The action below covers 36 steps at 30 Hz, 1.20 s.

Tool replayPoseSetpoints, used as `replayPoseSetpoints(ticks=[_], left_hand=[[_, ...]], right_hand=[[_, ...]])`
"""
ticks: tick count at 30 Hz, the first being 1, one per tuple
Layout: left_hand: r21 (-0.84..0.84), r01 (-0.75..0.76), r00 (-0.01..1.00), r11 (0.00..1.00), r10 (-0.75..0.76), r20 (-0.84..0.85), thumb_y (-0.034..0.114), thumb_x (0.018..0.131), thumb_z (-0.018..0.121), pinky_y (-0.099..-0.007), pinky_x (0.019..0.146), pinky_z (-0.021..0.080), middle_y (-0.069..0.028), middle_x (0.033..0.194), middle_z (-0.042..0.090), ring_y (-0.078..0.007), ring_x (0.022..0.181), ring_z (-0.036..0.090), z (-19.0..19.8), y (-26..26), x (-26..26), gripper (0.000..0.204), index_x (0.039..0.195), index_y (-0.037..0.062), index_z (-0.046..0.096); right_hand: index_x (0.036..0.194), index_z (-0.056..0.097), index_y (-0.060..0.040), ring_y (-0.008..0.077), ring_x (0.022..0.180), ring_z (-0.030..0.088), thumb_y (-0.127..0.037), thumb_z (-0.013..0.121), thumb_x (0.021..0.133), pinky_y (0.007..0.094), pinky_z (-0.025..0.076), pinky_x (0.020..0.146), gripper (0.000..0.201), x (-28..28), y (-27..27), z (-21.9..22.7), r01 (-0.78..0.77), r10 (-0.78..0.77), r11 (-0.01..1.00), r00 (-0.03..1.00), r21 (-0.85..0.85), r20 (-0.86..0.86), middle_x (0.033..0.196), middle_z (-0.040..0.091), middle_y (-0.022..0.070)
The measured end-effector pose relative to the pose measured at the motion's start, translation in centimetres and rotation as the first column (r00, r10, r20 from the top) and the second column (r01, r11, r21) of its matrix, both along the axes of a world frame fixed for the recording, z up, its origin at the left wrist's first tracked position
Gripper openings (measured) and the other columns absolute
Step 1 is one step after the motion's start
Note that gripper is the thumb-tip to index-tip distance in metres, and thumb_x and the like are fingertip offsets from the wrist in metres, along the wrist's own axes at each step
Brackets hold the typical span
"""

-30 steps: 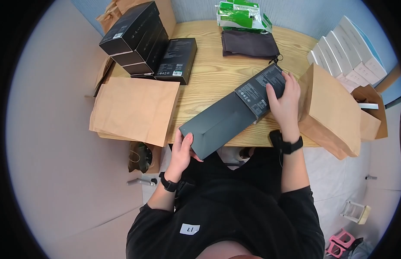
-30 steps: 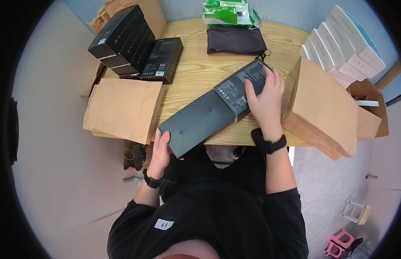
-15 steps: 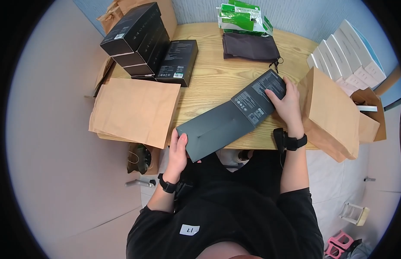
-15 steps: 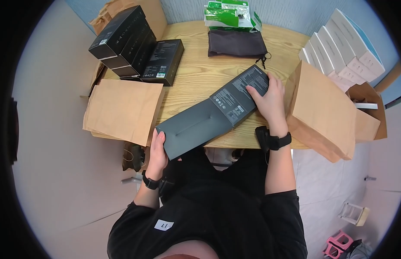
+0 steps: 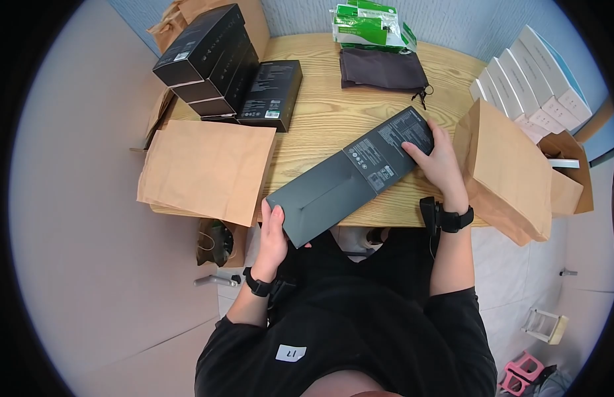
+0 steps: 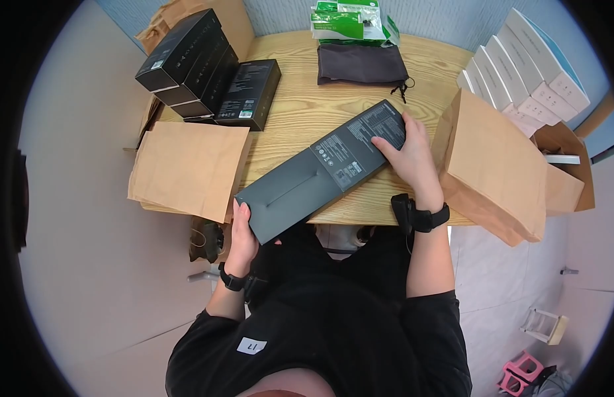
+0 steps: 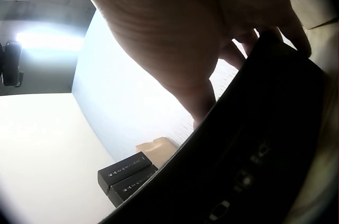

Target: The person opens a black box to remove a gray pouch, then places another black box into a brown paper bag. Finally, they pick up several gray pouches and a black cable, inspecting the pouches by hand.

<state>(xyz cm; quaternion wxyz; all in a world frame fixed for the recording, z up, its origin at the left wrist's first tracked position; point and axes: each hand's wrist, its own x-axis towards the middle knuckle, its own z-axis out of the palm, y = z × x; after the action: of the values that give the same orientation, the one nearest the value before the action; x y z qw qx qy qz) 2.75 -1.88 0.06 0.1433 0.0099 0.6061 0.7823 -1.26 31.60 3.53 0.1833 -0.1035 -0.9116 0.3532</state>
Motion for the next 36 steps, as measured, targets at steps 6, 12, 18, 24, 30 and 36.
replayPoseSetpoints(ticks=[6, 12, 18, 24, 30, 36], left_hand=[[0.028, 0.022, 1.000, 0.999, -0.021, -0.015, 0.046, 0.096, 0.035, -0.0333, 0.048, 0.055, -0.0141, 0.113, 0.048, -0.0223, 0.080, 0.063, 0.0, 0.5, 0.2, 0.050, 0.132, 0.0118, 0.027], [-0.275, -0.004, 0.959, 0.961, -0.074, -0.274, 0.043, 0.099, 0.030, -0.0294, 0.091, 0.041, -0.0178, 0.126, 0.044, -0.0212, 0.111, 0.050, 0.5, 1.7, 0.6, 0.070, 0.144, 0.0020, -0.004], [-0.271, 0.043, 0.951, 0.962, -0.122, -0.284, 0.041, 0.099, 0.032, -0.0295, 0.093, 0.039, -0.0194, 0.134, 0.036, -0.0215, 0.113, 0.049, -0.5, 2.7, 0.7, 0.074, 0.144, 0.0029, -0.012], [0.003, 0.145, 0.979, 0.989, -0.143, -0.143, 0.041, 0.097, 0.038, -0.0388, 0.063, 0.058, -0.0156, 0.123, 0.044, -0.0260, 0.096, 0.061, 2.2, 3.7, 0.7, 0.065, 0.141, 0.0136, -0.001], [0.262, 0.037, 0.999, 0.964, -0.029, -0.035, 0.021, 0.094, 0.051, -0.0357, 0.060, 0.060, -0.0157, 0.123, 0.040, -0.0253, 0.098, 0.059, 2.4, 4.7, 0.2, 0.055, 0.132, 0.0111, 0.013], [0.147, -0.081, 0.838, 0.986, 0.147, -0.525, 0.019, 0.093, 0.054, -0.0334, 0.090, 0.043, -0.0140, 0.126, 0.037, -0.0195, 0.114, 0.043, 2.1, 6.9, -1.9, 0.062, 0.135, 0.0039, 0.011]], right_hand=[[0.125, 0.043, 0.0109, 0.0350, 0.113, 0.050, -0.035, 0.072, 0.078, 0.0368, 0.041, 0.095, 0.072, 1.0, -1.1, 1.1, -0.048, 0.050, 0.998, 0.998, -0.043, 0.042, 0.121, 0.048, 0.0259], [0.124, 0.041, 0.0104, 0.0340, 0.113, 0.052, -0.037, 0.069, 0.080, 0.0369, 0.041, 0.095, 0.070, 2.3, -4.1, 1.5, -0.149, 0.170, 0.968, 0.981, -0.200, 0.091, 0.119, 0.051, 0.0279], [0.127, 0.038, 0.0105, 0.0334, 0.114, 0.053, -0.035, 0.071, 0.079, 0.0371, 0.042, 0.095, 0.074, 4.3, -7.3, 2.4, -0.237, 0.276, 0.927, 0.956, -0.289, 0.101, 0.120, 0.052, 0.0291], [0.128, 0.039, 0.0088, 0.0301, 0.117, 0.051, -0.030, 0.070, 0.081, 0.0349, 0.040, 0.098, 0.069, 4.6, -6.9, 1.8, -0.266, 0.294, 0.897, 0.955, -0.353, 0.029, 0.120, 0.054, 0.0254], [0.144, 0.011, -0.0032, 0.0320, 0.127, 0.041, -0.016, 0.067, 0.085, 0.0409, 0.039, 0.100, 0.082, 4.1, -7.4, 0.1, -0.246, 0.095, 0.654, 0.965, -0.715, -0.245, 0.146, 0.021, 0.0205], [0.147, 0.001, -0.0049, 0.0241, 0.111, 0.052, -0.011, 0.069, 0.082, 0.0314, 0.050, 0.082, 0.094, 2.3, -11.8, 1.8, -0.370, 0.366, 0.310, 0.897, -0.876, -0.249, 0.137, 0.031, 0.0195]])
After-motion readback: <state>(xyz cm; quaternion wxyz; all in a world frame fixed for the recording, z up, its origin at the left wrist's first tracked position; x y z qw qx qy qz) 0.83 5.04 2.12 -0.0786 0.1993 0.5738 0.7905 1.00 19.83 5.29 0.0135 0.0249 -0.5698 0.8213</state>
